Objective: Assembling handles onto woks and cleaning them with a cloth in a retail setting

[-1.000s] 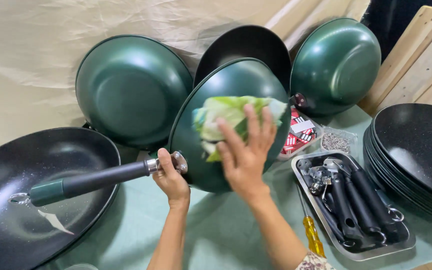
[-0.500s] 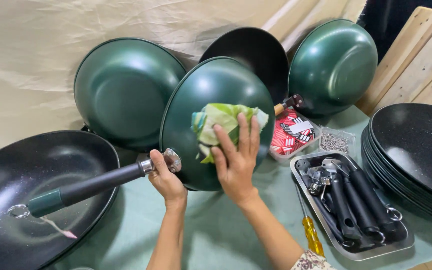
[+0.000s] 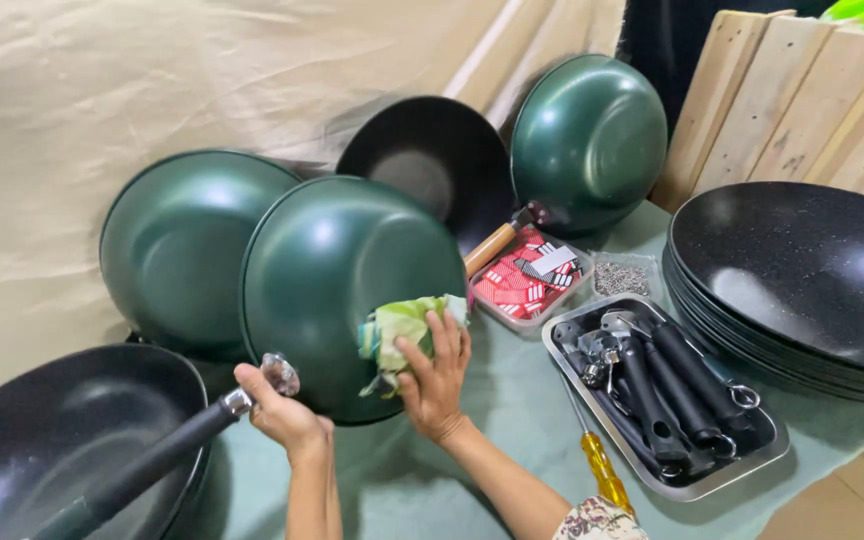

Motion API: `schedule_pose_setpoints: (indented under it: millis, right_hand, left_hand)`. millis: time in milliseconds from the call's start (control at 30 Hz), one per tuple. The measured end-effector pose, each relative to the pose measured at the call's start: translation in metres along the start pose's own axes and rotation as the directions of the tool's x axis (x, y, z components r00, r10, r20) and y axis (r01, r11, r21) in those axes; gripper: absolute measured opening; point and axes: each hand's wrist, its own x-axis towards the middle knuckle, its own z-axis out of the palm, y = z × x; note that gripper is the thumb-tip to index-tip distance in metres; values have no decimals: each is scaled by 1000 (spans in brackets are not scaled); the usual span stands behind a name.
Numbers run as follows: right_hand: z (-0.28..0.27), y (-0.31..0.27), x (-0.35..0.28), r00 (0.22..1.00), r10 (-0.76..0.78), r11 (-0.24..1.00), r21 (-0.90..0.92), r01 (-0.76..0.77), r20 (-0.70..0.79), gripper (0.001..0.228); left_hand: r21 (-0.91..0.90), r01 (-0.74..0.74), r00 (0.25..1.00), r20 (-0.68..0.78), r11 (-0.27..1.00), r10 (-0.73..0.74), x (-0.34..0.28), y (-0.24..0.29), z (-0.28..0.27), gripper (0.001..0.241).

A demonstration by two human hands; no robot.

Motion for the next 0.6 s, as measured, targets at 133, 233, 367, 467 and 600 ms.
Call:
schedule_pose_setpoints:
  millis: [133, 233, 367, 467, 600]
  right_hand:
    - [7, 16, 10, 906, 407, 904, 194, -381, -116, 42]
    - [0, 0, 3, 953, 294, 952, 111, -285, -75, 45]
    - [2, -6, -14, 978, -208, 977, -35, 209, 22, 39]
    - [2, 10, -17, 934, -354, 929, -97, 356, 44, 39]
    - [-1, 29, -14, 998, -58, 998, 28, 57, 11, 44]
  left_hand:
    - [25, -22, 1000, -22, 999, 22, -6, 9, 1, 39]
    - [5, 30, 1000, -4, 1000, -30, -6, 6, 0, 44]
    - [-61, 25, 1000, 14, 998, -24, 5, -8, -6, 40]
    - [-62, 25, 1000, -4, 998, -26, 8, -15, -8, 38]
    - [-65, 58, 998, 32, 996, -56, 1, -10, -7, 42]
